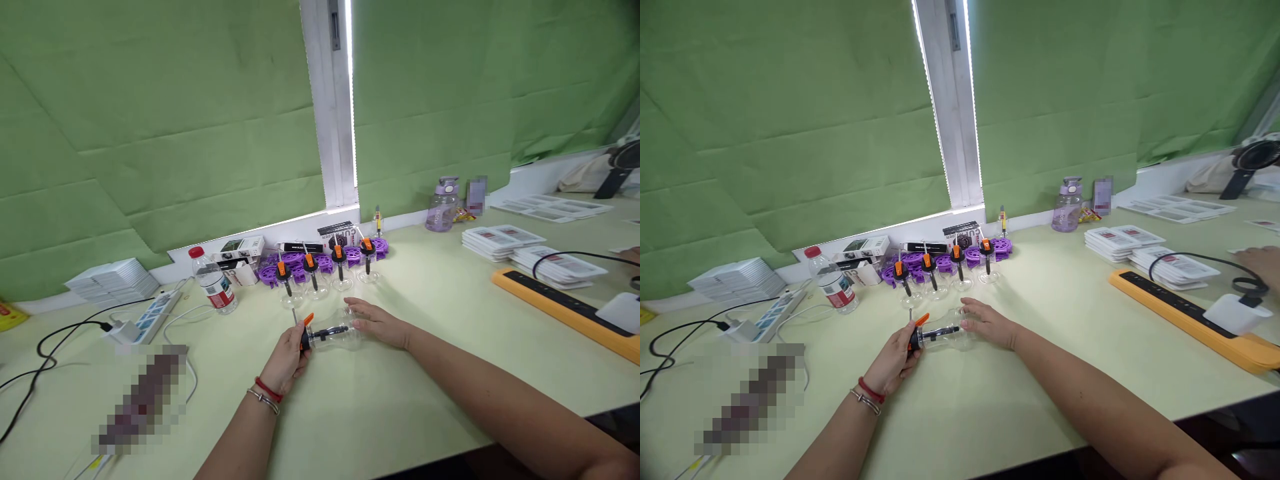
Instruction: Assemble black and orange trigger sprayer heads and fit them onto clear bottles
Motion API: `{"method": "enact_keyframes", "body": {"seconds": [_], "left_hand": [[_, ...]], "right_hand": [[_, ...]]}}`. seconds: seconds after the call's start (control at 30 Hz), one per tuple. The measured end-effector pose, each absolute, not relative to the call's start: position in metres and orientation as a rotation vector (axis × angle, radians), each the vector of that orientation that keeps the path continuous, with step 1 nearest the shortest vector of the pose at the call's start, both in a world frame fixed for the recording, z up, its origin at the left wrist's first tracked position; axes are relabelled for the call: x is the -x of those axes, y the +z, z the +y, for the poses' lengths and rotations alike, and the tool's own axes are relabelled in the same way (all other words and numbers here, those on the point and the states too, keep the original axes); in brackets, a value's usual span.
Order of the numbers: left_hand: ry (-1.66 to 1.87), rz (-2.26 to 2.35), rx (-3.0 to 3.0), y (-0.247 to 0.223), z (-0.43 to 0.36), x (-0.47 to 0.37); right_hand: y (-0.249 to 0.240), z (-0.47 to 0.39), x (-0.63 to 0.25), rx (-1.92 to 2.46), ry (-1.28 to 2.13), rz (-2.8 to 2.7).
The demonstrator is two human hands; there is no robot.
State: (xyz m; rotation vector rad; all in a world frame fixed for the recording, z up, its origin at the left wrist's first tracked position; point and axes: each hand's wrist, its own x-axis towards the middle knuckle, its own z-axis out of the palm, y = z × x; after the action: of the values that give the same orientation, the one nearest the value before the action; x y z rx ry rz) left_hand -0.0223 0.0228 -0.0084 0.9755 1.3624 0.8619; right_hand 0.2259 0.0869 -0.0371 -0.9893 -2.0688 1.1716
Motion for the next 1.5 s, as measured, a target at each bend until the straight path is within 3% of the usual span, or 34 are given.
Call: {"method": "enact_keyframes", "body": {"seconds": [0.57,1.5], "left_hand": [[0.868,1.351,-0.979,-0.008,0.021,0.023],[0.873,1.341,-0.976,-0.007,0.023,0.023]], "right_hand": [[-0.037,0.087,-0.232,0.802,1.196,-2.101],[-0.036,0.088,-0.227,0.921,1.205,-2.113]]}}
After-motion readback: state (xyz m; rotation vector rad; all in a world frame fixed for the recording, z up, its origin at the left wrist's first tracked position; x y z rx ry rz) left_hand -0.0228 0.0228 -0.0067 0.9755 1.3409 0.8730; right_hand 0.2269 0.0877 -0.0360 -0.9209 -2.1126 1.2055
